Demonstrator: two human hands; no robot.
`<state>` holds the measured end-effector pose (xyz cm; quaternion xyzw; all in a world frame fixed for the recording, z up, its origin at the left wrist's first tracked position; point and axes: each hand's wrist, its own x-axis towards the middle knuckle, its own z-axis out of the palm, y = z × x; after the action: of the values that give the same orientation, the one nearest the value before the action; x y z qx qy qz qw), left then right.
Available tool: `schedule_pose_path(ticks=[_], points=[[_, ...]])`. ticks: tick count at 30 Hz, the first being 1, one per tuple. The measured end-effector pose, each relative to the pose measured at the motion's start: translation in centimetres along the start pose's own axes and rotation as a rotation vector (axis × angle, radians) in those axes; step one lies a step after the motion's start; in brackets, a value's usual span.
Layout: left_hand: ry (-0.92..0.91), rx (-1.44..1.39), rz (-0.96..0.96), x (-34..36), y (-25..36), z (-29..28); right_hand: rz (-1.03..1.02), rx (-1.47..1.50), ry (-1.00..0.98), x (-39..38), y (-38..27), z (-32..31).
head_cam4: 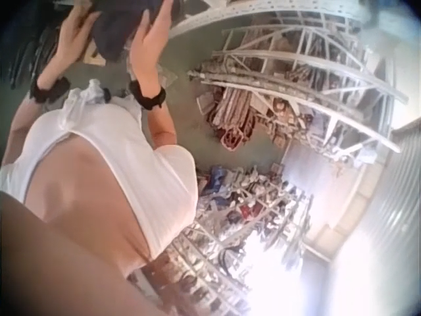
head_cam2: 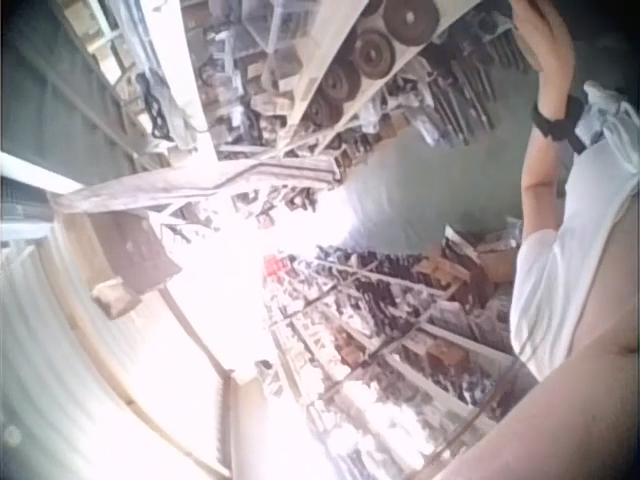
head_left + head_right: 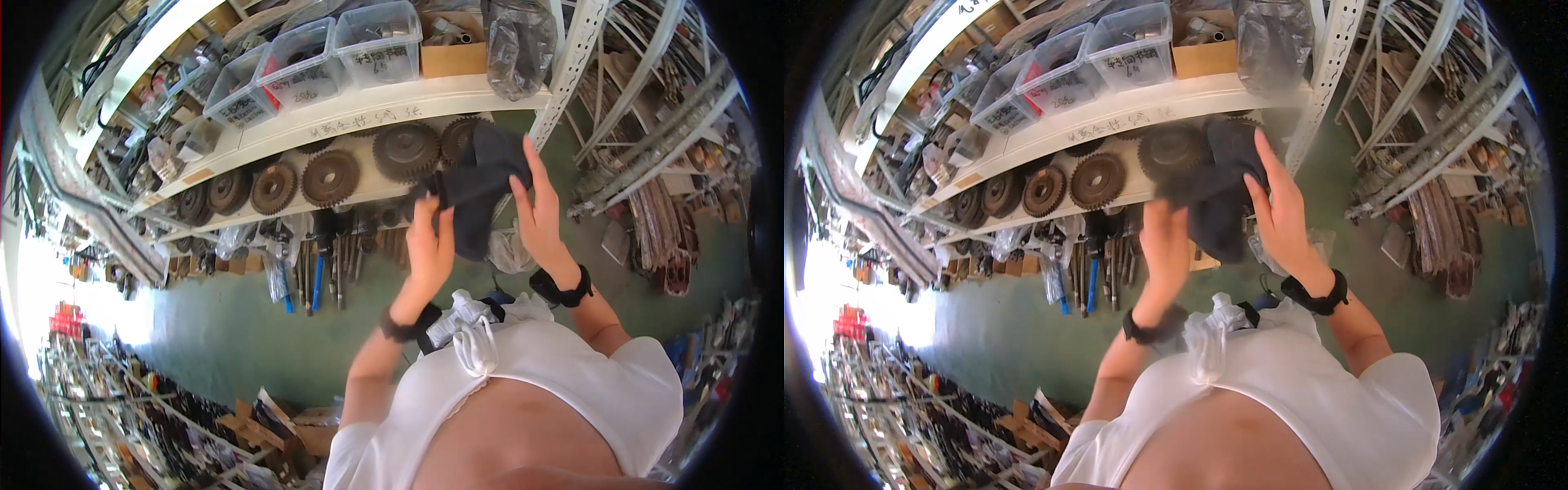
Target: The person wipes down various mechanical parts and equipment components using a black cloth, moving between different shelves and workbench areas.
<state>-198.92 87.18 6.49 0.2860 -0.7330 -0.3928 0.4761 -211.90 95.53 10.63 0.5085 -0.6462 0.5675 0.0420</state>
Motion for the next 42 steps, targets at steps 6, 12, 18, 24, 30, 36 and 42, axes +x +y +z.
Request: schedule_pose_path(ticks=[6,12,18,24,30,36,42], points=[[0.037,0.141,0.595,11.4,-1.0,3.6,-0.21,-0.295,0.152,7.2,2.9,5.6],[0.017,0.629,0.574,15.8,-12.8,0.9,-0.327,-0.402,-0.083,10.6,9.3,14.5],[0.236,0.895,0.473,16.2,-15.8,-7.2,-0.302,-0.214,-0.43,12.6,5.3,21.8],[0.386,0.91,0.484,16.7,-17.4,-9.9,-0.417,-0.084,-0.283,12.1,5.1,26.3],[0.4,0.872,0.428,16.3,-17.3,-9.5,-0.405,-0.142,-0.204,11.3,4.4,25.8],[0.261,0.778,0.491,15.4,-14.5,-2.7,-0.322,-0.208,-0.281,11.0,8.0,17.2],[0.135,0.633,0.507,15.1,-11.3,6.6,-0.17,-0.404,-0.212,9.5,11.0,8.8]])
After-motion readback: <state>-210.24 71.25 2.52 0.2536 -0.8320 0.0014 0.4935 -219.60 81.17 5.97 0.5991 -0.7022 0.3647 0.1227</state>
